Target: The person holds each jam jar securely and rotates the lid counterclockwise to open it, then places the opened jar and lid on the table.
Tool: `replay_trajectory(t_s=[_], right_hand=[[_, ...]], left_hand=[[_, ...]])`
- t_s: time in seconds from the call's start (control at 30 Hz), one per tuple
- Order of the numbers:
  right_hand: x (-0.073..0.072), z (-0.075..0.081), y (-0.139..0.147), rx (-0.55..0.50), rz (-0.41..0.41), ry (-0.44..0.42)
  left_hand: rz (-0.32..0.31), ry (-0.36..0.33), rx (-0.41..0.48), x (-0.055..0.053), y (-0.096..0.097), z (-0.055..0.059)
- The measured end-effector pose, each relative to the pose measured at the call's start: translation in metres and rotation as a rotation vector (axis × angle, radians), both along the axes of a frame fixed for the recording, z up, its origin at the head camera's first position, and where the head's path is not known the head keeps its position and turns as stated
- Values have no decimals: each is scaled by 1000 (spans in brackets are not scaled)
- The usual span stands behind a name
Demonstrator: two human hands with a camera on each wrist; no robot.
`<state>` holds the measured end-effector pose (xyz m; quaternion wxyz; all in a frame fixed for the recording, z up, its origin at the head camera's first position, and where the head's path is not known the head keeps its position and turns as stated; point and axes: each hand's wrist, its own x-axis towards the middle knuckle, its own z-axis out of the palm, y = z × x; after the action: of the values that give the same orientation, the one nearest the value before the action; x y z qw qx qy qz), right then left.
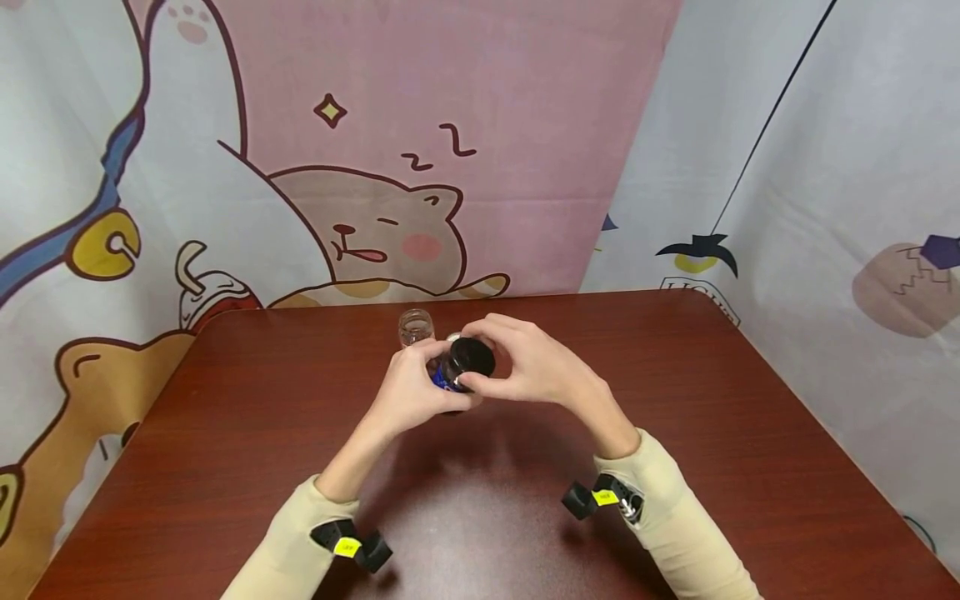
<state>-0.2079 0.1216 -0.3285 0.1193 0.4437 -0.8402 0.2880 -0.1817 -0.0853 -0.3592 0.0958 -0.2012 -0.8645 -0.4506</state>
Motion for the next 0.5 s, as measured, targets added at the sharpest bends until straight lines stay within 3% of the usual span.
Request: replay_trajectory(t_s=[0.2,0.5], right_hand=[[0,2,1,15,26,-5],[0,6,4,5,100,2]], left_hand=[[-78,-148,77,0,-3,0],[-282,-355,256,-5,-8,-2]])
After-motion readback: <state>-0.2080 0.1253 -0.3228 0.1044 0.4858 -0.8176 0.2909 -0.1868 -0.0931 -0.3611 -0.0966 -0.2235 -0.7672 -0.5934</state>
